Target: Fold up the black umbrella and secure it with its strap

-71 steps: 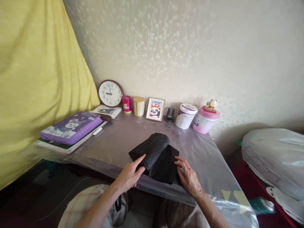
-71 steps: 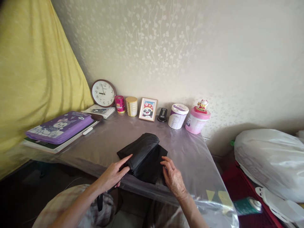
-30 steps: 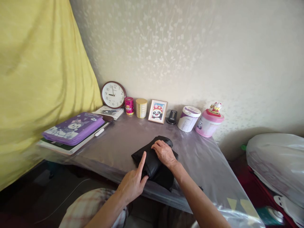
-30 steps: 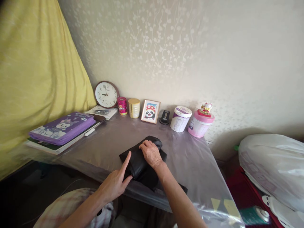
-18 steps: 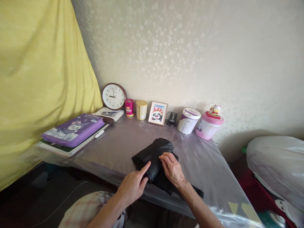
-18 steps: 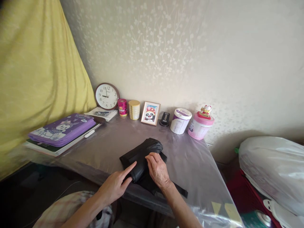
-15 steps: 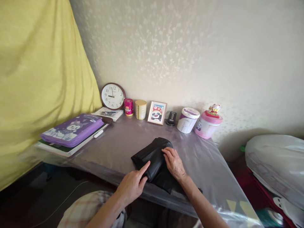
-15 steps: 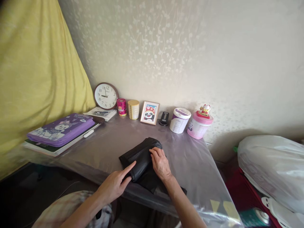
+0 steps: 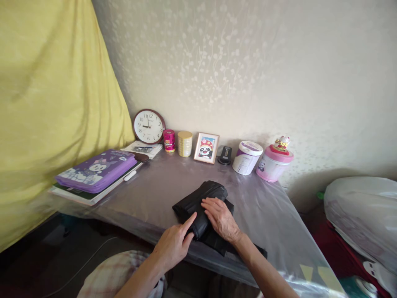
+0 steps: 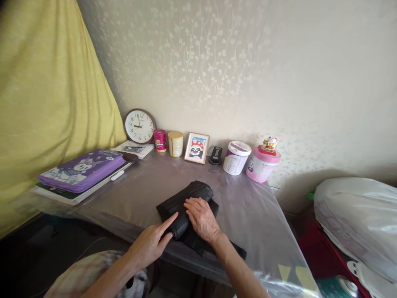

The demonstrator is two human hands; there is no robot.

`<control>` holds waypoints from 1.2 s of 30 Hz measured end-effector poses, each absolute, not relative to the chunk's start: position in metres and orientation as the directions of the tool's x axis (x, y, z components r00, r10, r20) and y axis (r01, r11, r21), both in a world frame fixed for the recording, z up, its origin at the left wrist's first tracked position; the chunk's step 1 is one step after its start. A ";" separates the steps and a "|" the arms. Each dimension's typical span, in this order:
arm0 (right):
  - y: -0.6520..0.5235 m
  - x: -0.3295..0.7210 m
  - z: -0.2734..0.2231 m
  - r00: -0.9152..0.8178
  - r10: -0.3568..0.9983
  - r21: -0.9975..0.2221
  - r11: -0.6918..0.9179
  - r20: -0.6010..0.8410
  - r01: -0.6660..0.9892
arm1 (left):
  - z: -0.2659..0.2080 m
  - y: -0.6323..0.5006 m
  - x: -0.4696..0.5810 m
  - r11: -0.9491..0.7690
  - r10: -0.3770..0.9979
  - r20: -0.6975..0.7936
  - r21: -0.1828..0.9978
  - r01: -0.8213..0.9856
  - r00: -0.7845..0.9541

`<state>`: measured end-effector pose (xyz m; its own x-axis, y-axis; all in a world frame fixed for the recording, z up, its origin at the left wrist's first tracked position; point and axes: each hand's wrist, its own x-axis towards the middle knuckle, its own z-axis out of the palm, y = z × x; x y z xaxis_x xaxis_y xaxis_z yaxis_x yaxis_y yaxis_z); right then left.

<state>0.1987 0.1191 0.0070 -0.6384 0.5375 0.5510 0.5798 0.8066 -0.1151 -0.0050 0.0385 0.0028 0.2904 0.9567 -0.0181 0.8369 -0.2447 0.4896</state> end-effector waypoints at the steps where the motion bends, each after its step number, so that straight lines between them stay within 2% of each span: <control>1: 0.127 0.201 0.003 -0.606 0.580 -0.124 0.770 0.544 0.626 | 0.003 0.039 -0.005 -0.239 0.957 -0.027 0.489 0.839 0.289; 8: 0.196 0.239 -0.008 -0.288 0.826 -0.250 0.446 0.484 0.859 | 0.007 0.038 -0.003 -0.213 0.963 -0.040 0.498 0.841 0.267; 12: 0.171 0.257 -0.005 -0.207 0.813 -0.381 0.459 0.544 0.803 | 0.010 0.037 -0.003 -0.197 0.965 -0.049 0.514 0.835 0.259; 15: 0.139 0.267 -0.004 -0.234 0.847 -0.441 0.462 0.478 0.769 | 0.010 0.037 -0.004 -0.197 0.966 -0.049 0.499 0.844 0.255; 19: 0.110 0.269 -0.008 -0.309 0.841 -0.402 0.495 0.444 0.770 | 0.009 0.037 -0.004 -0.198 0.967 -0.037 0.519 0.831 0.254; 23: 0.099 0.256 -0.010 -0.476 0.740 -0.274 0.638 0.474 0.720 | 0.015 0.037 -0.005 -0.171 0.969 -0.038 0.613 0.772 0.245; 28: 0.094 0.238 -0.011 -0.529 0.721 -0.196 0.656 0.448 0.729 | 0.017 0.038 -0.006 -0.011 0.957 -0.173 0.781 0.625 0.232; 32: 0.074 0.221 -0.006 -0.617 0.708 -0.223 0.700 0.344 0.679 | 0.013 0.041 -0.007 0.058 0.949 -0.208 0.853 0.519 0.237; 36: 0.050 0.206 0.007 -0.776 0.567 -0.356 0.810 0.275 0.465 | 0.014 0.044 -0.008 0.132 0.940 -0.253 0.890 0.437 0.231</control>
<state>0.2058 0.0498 0.0066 -0.7764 0.5669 0.2753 0.4653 0.8103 -0.3563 -0.0083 0.0435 0.0139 0.2306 0.9396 -0.2529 0.4369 0.1322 0.8897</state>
